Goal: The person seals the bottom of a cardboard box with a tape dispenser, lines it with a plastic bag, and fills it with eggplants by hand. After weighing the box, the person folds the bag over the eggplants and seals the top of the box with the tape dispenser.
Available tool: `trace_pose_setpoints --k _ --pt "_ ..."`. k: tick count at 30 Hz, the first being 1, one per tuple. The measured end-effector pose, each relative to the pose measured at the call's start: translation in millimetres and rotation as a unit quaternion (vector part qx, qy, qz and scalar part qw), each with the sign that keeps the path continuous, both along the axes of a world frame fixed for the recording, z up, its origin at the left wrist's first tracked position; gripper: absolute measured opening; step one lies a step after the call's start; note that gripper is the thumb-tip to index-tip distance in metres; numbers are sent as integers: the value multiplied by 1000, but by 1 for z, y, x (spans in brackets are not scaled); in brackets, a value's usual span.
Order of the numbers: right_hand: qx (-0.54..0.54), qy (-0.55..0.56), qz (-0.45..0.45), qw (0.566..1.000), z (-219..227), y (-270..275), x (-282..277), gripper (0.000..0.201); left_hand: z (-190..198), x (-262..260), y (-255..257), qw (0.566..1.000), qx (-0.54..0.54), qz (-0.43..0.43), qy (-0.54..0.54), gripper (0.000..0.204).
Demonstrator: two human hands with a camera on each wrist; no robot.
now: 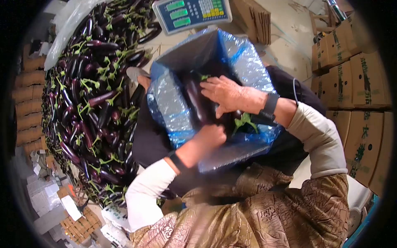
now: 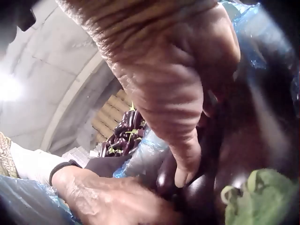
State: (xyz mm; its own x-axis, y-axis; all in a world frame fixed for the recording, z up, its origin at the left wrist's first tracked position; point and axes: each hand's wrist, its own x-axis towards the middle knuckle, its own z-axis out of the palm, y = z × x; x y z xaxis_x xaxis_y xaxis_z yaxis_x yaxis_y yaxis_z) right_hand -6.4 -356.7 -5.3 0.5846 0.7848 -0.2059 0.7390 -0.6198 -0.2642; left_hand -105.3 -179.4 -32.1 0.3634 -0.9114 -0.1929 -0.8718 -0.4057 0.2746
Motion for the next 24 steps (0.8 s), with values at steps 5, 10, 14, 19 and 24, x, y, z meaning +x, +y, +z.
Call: trace_pose_setpoints --k 5,10,14,19,24 --pt "58 33 -12 998 36 -16 -1 72 -4 -9 0 999 -36 7 3 7" --pt "36 117 -82 989 111 -66 17 59 60 5 5 986 -119 69 93 5" --pt "112 -81 -188 972 117 -125 27 53 82 28 19 967 -185 146 92 8" --pt "218 61 -286 931 101 -120 15 32 91 59 42 933 -273 234 28 23" --pt "270 99 -366 885 65 -126 16 34 98 74 63 843 -392 368 -5 14"
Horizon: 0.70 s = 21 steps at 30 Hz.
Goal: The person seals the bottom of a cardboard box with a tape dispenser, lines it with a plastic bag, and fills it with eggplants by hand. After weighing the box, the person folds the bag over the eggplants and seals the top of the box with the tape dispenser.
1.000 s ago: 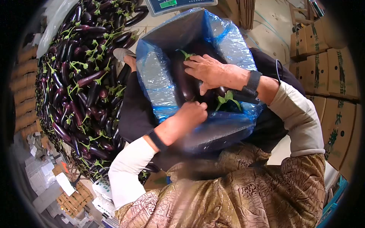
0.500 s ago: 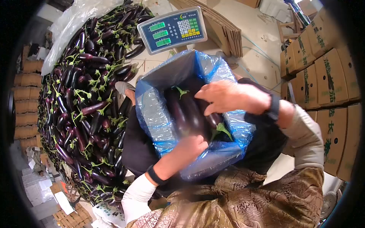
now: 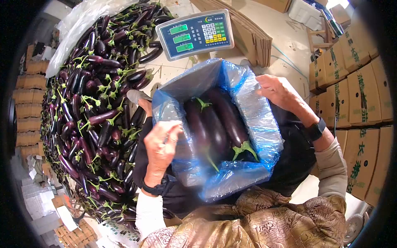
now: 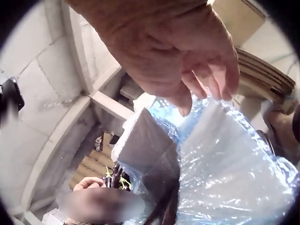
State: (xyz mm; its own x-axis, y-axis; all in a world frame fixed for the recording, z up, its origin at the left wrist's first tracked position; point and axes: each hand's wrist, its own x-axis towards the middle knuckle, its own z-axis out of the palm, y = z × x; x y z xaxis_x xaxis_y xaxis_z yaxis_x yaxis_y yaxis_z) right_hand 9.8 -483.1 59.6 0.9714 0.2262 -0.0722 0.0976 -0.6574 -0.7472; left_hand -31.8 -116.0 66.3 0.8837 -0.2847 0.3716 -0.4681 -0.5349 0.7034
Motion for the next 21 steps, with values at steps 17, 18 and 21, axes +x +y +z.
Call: trace_pose_setpoints --k 17,18,21 --pt "180 83 -91 976 -44 2 63 33 -63 108 62 878 -157 98 440 64" --pt "133 -33 16 990 -59 -7 61 34 -66 109 61 840 -149 91 513 60" --pt "142 -82 72 984 -76 -8 64 39 -103 111 69 857 -230 33 460 36"
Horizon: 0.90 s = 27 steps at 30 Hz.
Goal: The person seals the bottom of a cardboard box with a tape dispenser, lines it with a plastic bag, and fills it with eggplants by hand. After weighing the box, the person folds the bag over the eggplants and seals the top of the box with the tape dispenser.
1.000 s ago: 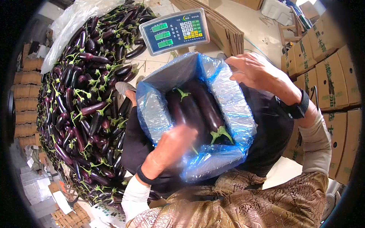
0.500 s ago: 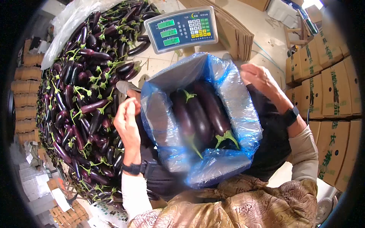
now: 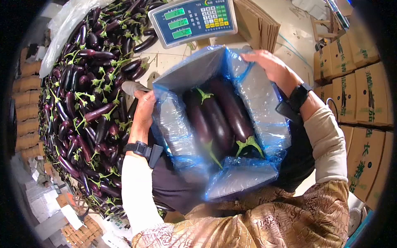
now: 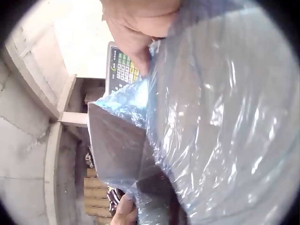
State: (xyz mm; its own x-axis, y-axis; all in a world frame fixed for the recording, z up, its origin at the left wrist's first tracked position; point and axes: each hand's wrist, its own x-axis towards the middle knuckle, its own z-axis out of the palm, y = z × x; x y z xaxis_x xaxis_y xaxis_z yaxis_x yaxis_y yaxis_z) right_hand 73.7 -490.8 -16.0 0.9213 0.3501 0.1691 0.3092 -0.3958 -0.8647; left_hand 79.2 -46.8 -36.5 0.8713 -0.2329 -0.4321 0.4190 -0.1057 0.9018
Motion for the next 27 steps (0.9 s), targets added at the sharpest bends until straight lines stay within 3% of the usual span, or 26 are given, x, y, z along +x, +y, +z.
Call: trace_pose_setpoints --k 1,3,4,5,6,7,9,10,11,13,14,15,17,19,21,22,23,25,27 --pt "51 66 -39 996 0 2 -1 41 5 2 -5 998 -54 -1 -34 29" --pt "87 41 -6 995 8 1 -1 39 19 6 -15 998 -24 7 -64 24" --pt "-30 -88 -11 996 11 -4 6 37 26 10 -19 990 -10 62 -127 23" --pt "-147 -213 -15 966 12 -9 13 34 31 13 -21 975 5 117 -188 21" --pt "99 40 -82 991 14 -7 18 27 36 18 -21 970 -43 151 -185 21" --pt "99 43 -81 991 24 1 22 27 41 23 -20 961 -91 186 -183 20" --pt "44 121 -89 988 46 14 33 24 53 26 -23 951 -55 203 -228 21" --pt "49 -88 -88 991 48 15 39 24 65 23 -28 939 -20 203 -279 22" --pt "50 -87 -88 991 54 12 37 24 76 16 -34 924 16 202 -325 23" --pt "144 24 -109 983 100 12 27 41 112 -7 -58 903 44 216 -369 20" --pt "70 -6 -104 992 114 14 12 24 125 -21 -66 906 73 184 -375 20" --pt "69 -9 -103 992 120 14 -1 24 133 -38 -70 907 102 152 -379 20" --pt "46 137 38 989 128 2 -30 24 132 -70 -79 910 83 37 -405 14" --pt "4 94 162 982 119 -4 -68 21 132 -94 -79 871 135 -208 -424 10" --pt "-172 179 238 939 132 5 -84 18 102 -125 -79 852 120 -346 -374 14" --pt "-239 164 210 934 125 5 -98 17 90 -141 -79 852 130 -350 -367 14" --pt "-246 80 221 940 116 -4 -106 15 85 -154 -79 851 139 -354 -361 13" --pt "-171 257 146 940 114 -23 -106 16 98 -167 -77 858 154 -345 -347 12" --pt "-122 126 -53 983 111 -32 -105 18 116 -173 -77 906 167 -217 -322 12"
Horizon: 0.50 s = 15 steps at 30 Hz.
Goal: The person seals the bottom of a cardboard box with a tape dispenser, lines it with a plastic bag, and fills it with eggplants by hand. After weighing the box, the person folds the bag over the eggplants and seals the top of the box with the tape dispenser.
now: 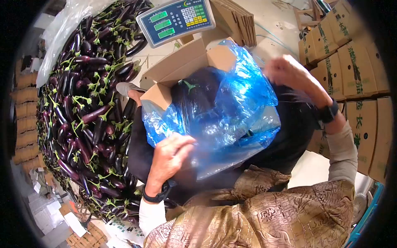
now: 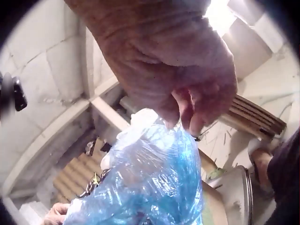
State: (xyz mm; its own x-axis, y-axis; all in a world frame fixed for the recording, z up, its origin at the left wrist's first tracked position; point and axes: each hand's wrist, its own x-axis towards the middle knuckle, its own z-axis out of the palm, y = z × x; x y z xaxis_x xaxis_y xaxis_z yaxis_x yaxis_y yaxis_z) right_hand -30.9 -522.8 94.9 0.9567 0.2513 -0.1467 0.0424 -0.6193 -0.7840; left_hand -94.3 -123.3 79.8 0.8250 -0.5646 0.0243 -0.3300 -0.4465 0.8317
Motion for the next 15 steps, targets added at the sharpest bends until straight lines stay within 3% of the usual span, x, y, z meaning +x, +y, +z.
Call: trace_pose_setpoints --k 1,2,3,4,5,6,8,10,12,13,15 --pt "-96 -333 51 936 -7 7 9 25 7 0 2 997 0 68 -36 15" --pt "28 45 -84 995 7 6 17 36 4 2 9 992 -23 118 -45 17" --pt "27 62 -122 990 4 18 23 49 -4 5 17 980 -68 187 -21 20" --pt "58 55 -89 993 -24 14 33 50 -12 9 24 960 -114 256 3 24" --pt "87 47 -55 994 -56 9 49 53 -19 16 31 951 -90 296 -29 28" --pt "42 5 -58 997 -75 10 65 56 -25 26 38 938 -65 334 -60 33" --pt "0 -37 -66 997 -84 30 86 58 -37 40 48 921 -73 381 -37 49" --pt "-57 -99 -134 984 -79 53 104 49 -52 50 51 901 -46 431 -31 58" --pt "-83 -122 -118 982 -93 40 129 40 -69 60 59 892 -147 420 80 61" --pt "-111 -141 -100 979 -92 42 135 33 -79 66 68 887 -217 385 134 50" --pt "-157 -153 -130 967 -90 30 142 25 -99 73 85 878 -215 403 141 42"
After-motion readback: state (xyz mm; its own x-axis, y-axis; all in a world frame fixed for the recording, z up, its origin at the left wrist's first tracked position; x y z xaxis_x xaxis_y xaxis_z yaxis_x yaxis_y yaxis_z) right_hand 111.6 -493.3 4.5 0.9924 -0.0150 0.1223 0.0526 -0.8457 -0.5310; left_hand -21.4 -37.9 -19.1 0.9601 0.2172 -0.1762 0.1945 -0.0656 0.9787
